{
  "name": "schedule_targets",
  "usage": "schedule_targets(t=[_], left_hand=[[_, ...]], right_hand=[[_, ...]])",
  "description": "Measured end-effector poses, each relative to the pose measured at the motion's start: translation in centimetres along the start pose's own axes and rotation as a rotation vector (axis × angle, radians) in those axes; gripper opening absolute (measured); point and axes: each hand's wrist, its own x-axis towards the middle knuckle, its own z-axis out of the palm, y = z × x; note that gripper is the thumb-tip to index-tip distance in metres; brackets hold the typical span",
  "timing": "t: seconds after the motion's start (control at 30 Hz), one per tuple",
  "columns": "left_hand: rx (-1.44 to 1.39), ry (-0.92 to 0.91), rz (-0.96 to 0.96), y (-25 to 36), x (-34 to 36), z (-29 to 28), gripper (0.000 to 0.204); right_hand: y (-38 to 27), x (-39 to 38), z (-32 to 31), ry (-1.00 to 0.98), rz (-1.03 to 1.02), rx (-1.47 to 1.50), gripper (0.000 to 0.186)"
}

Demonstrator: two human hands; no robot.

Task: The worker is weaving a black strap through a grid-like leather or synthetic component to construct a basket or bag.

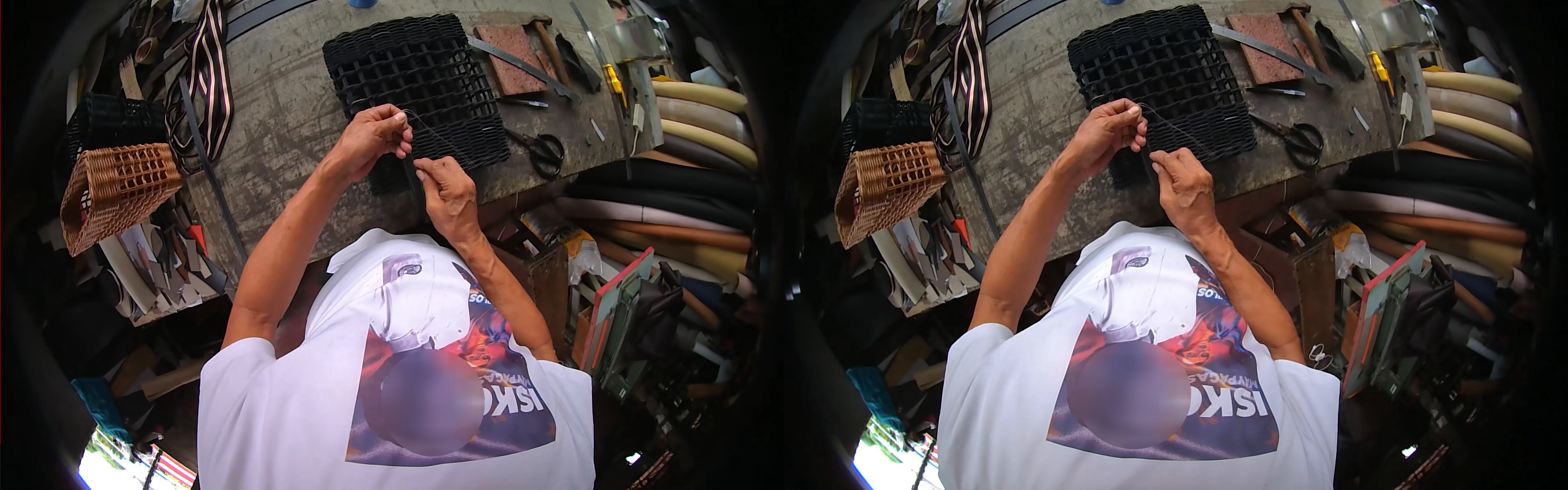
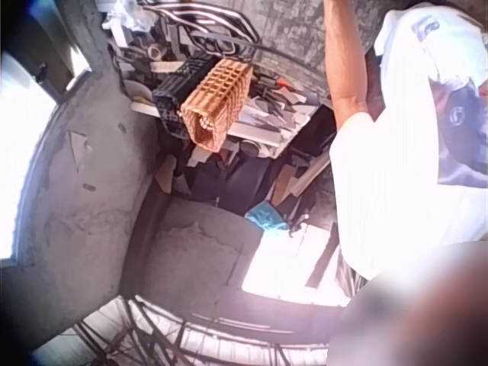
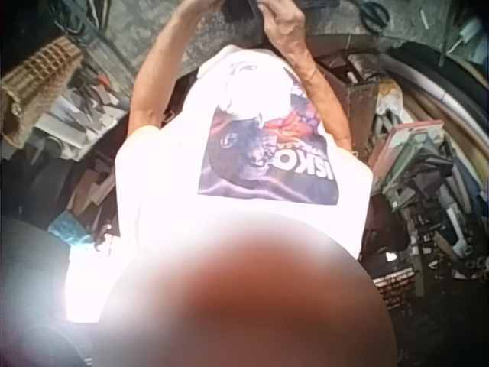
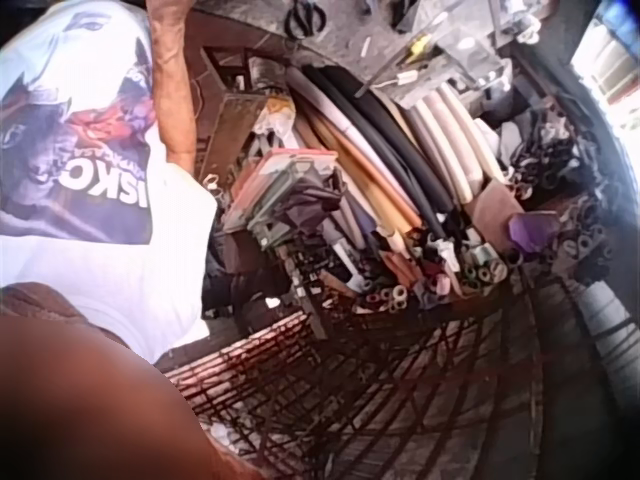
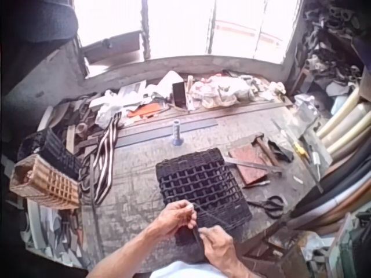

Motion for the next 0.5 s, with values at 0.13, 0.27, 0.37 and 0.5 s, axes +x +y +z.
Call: schedule_targets(t=[0.13,0.27,0.37,0.5], left_hand=[[0.037,0.042,-0.016,0.1,0.0,0.0,0.015],[0.005,0.012,0.011,0.1,-0.1,0.2,0.018],[0.007,0.019,0.007,0.1,-0.1,0.1,0.017],[0.009,-0.001,0.012,0.0,0.0,-0.1,0.016]], right_hand=[[0.2,-0.3,0.3,0.030,-0.163,-0.184,0.015],[0.5,0.0,0.2,0.039,-0.183,-0.217,0.018],[0.4,0.6,0.0,0.002,-0.230,-0.277,0.019],[-0.3,1.3,0.1,-0.104,-0.318,-0.413,0.015]])
